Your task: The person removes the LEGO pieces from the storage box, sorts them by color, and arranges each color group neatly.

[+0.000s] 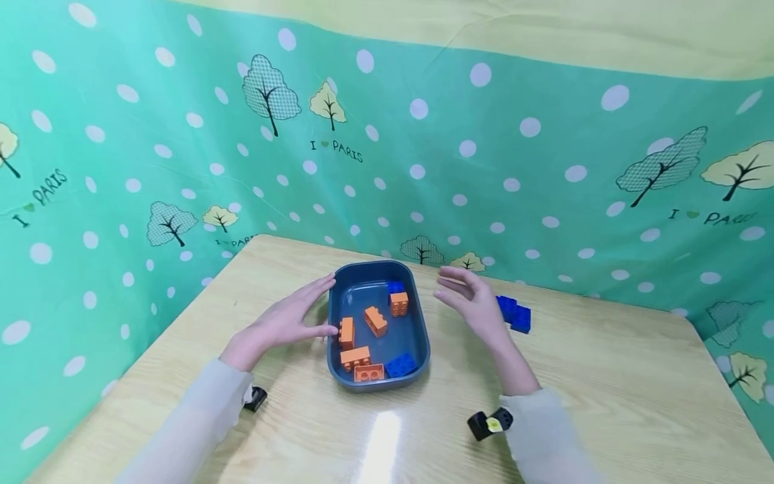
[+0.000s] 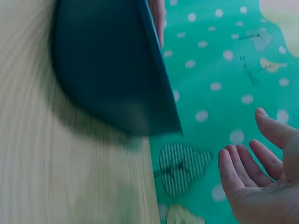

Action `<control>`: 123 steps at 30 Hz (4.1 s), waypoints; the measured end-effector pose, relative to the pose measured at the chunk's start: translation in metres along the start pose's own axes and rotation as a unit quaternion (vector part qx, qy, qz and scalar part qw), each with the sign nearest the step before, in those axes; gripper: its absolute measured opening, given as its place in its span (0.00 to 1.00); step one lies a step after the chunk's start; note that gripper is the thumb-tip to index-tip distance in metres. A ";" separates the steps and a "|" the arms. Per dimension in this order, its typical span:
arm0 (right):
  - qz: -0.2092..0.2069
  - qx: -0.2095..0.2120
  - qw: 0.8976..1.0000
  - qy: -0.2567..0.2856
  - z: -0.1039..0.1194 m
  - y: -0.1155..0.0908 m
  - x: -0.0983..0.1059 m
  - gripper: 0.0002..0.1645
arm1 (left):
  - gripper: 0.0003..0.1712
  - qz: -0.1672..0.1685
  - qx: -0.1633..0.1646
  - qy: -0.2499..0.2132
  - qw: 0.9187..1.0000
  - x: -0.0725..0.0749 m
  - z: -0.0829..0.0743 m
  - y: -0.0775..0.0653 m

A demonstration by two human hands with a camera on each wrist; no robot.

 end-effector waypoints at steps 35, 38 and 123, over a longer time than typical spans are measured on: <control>0.044 -0.110 0.991 -0.057 -0.017 0.068 -0.114 0.23 | 0.60 0.004 -0.001 0.007 1.000 0.004 0.000 -0.003; 0.041 -0.111 0.990 -0.078 -0.023 0.066 -0.117 0.23 | 0.60 0.005 0.002 0.006 1.000 0.005 0.000 -0.003; -0.039 -0.092 0.961 -0.257 -0.055 -0.043 0.173 0.35 | 0.61 -0.005 -0.008 0.011 1.000 0.002 -0.005 -0.006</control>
Point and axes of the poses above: each hand's wrist, its own y-axis towards the middle knuckle, its own x-axis out of the back of the hand, z = x × y, the point moved 4 cm from there along y, towards the middle knuckle, and after that the axes turned 12 degrees about x, right-handed, at the moved point
